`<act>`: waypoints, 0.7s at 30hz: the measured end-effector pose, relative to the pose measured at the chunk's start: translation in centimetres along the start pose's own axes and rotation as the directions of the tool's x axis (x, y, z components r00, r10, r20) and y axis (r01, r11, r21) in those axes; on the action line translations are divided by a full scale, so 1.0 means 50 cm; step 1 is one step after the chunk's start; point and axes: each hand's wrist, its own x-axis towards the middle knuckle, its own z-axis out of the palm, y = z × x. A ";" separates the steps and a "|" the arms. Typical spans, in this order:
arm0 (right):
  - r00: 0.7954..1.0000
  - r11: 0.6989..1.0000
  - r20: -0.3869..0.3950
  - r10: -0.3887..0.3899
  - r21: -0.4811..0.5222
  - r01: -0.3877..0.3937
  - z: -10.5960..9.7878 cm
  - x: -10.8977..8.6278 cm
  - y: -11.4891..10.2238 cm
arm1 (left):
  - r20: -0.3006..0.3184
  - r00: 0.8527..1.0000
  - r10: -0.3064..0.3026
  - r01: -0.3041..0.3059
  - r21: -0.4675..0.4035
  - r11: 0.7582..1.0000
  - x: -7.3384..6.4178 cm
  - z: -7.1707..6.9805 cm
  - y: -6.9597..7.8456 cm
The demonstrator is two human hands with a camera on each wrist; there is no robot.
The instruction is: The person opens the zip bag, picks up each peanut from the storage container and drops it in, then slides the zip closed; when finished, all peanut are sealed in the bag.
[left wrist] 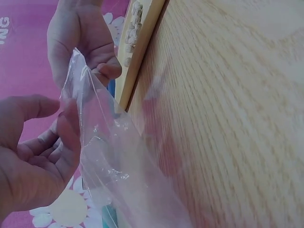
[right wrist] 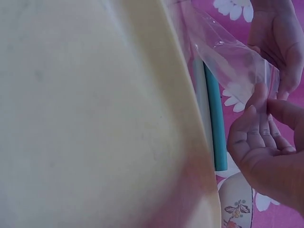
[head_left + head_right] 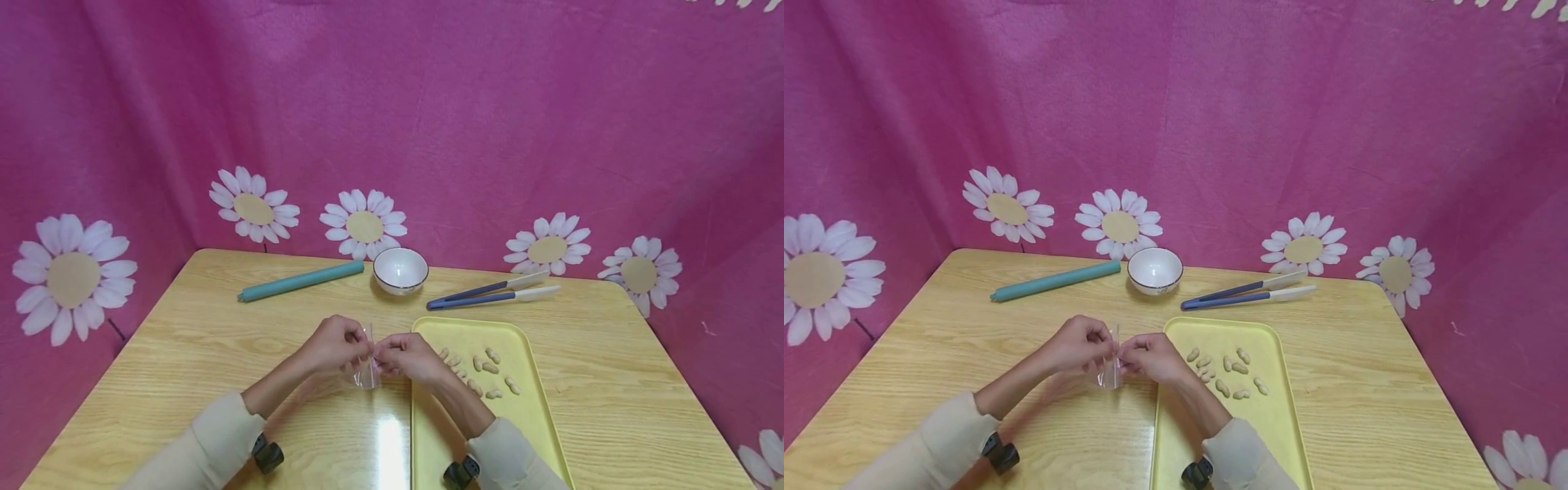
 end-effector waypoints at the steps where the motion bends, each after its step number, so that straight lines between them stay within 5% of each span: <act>1: 1.000 1.000 0.002 -0.002 0.001 0.002 0.000 0.000 0.000 | 0.006 1.000 0.004 -0.004 0.000 1.000 0.000 0.000 -0.001; 21: 0.992 0.998 -0.124 0.020 0.064 -0.013 0.018 -0.005 -0.001 | -0.060 0.997 0.038 -0.033 0.091 0.995 0.002 0.011 0.001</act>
